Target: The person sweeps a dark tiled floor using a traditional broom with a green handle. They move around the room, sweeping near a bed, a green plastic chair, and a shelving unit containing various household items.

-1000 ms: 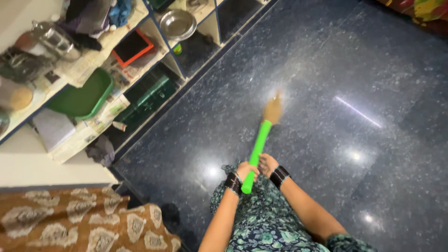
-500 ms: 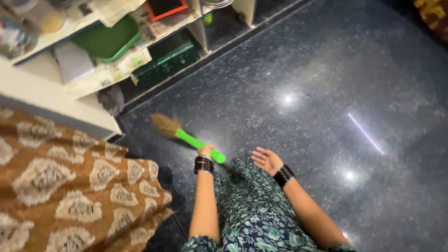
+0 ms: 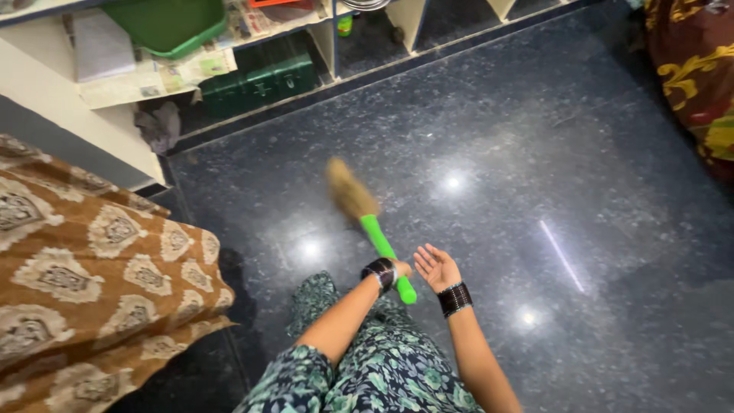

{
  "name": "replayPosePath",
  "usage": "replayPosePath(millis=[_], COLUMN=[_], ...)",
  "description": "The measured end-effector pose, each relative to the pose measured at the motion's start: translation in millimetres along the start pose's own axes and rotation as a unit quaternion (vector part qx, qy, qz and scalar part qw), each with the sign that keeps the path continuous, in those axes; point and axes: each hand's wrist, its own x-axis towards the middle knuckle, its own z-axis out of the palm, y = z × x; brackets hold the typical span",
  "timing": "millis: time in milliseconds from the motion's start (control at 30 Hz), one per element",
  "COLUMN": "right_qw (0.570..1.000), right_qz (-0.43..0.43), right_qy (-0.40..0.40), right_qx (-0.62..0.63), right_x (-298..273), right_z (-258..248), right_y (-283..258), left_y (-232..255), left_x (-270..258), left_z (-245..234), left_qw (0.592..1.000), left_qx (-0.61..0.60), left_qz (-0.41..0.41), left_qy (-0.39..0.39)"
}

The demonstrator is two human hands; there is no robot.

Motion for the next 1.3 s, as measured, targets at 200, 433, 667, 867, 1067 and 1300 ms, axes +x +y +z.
replayPosePath(millis=[200,433,667,867,1067,1300], right_qw=[0.977,0.997,0.998,0.998,0.998,0.993], right_qz=[0.044,0.015,0.029,0.033,0.045,0.075], right_qy=[0.201,0.046,0.003,0.046,-0.031,-0.062], right_qx=[0.051,0.06,0.058,0.015,-0.033,-0.07], right_x=[-33.1,-46.0,-23.9,3.7,11.1,12.0], right_z=[-44.2,-66.4,-55.4,-34.5,-28.5,-35.8], right_y=[-17.5,-21.7,-17.1,-12.8,-24.0,-39.1], left_y=[69.7,91.8,64.6,30.6,6.2,-44.3], left_x=[22.0,25.7,18.2,10.3,-0.9,-32.4], left_z=[71.2,92.0,72.2,33.6,-6.7,-41.0], left_qw=[0.991,0.958,0.964,0.923,0.847,0.712], left_qx=[-0.009,-0.149,-0.2,-0.364,-0.434,-0.551], left_qz=[0.056,0.083,0.097,0.11,0.06,0.015], left_qy=[-0.122,-0.231,-0.147,0.061,0.3,0.434])
